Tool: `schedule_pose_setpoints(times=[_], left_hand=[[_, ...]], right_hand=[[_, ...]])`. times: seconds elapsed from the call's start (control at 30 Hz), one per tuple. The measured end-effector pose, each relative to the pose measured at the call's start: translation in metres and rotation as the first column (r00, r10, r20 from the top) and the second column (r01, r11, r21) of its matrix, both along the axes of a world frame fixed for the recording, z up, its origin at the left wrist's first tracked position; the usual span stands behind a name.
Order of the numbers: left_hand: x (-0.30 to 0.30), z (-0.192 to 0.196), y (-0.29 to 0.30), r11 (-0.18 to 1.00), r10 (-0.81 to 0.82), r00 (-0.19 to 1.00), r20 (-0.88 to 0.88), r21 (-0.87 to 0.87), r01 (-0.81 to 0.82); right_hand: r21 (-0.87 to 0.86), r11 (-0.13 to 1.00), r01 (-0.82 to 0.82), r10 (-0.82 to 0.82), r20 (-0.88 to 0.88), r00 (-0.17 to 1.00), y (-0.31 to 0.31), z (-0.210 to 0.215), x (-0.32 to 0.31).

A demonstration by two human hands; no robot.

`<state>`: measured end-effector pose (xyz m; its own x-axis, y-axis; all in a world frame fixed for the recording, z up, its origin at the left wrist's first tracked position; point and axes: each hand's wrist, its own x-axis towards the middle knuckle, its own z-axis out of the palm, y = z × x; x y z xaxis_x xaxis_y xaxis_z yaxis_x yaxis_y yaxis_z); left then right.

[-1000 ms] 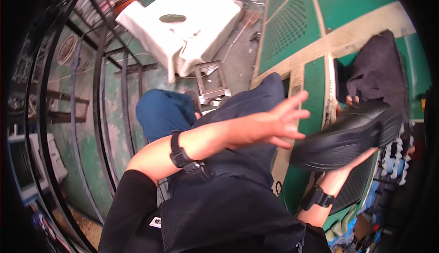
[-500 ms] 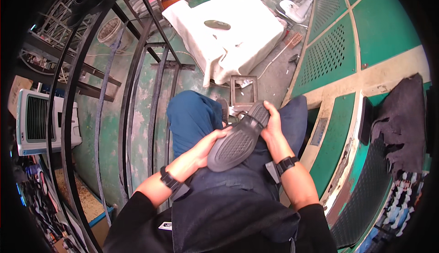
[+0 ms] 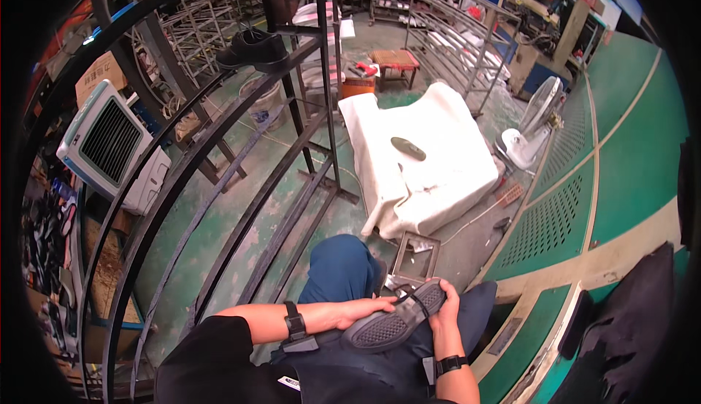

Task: Inspecting and organizing shoe components and shoe lasts in a footwear manufacturing factory.

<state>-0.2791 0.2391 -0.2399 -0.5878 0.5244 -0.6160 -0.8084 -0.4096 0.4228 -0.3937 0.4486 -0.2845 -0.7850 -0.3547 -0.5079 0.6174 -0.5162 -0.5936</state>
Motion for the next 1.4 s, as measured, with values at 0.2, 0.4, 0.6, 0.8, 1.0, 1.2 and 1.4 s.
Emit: schedule_pose_setpoints(times=[0.2,0.4,0.6,0.8,1.0,1.2,1.4], left_hand=[[-0.018,-0.005,-0.002,0.981,0.079,0.978,-0.192,-0.160,-0.111],[-0.108,-0.054,-0.003,0.838,0.141,0.917,-0.374,-0.448,-0.311],[-0.126,-0.045,0.032,0.943,0.233,0.952,-0.198,-0.193,-0.271],[-0.106,-0.050,0.027,0.931,0.232,0.772,-0.591,-0.095,-0.353],[-0.101,-0.025,0.027,0.907,0.193,0.868,-0.458,-0.254,-0.336],[-0.009,-0.002,-0.009,0.882,0.103,0.972,0.209,0.433,-0.187],[0.012,0.017,0.008,0.786,0.316,0.913,0.260,0.467,-0.405]], right_hand=[[0.058,0.991,-0.122,0.128,-0.107,0.986,-0.016,-0.012,-0.012],[0.329,0.871,-0.365,0.468,-0.332,0.819,-0.038,0.009,-0.027],[0.451,0.890,0.057,0.327,-0.721,0.611,-0.034,-0.019,-0.022],[0.437,0.892,0.112,0.311,-0.776,0.549,-0.042,0.016,0.001],[0.339,0.935,0.105,0.222,-0.789,0.573,-0.043,0.011,-0.009],[-0.006,0.996,-0.086,0.081,-0.277,0.957,-0.040,0.001,-0.033],[0.022,0.998,0.057,-0.053,-0.149,0.987,-0.049,0.014,-0.027]])
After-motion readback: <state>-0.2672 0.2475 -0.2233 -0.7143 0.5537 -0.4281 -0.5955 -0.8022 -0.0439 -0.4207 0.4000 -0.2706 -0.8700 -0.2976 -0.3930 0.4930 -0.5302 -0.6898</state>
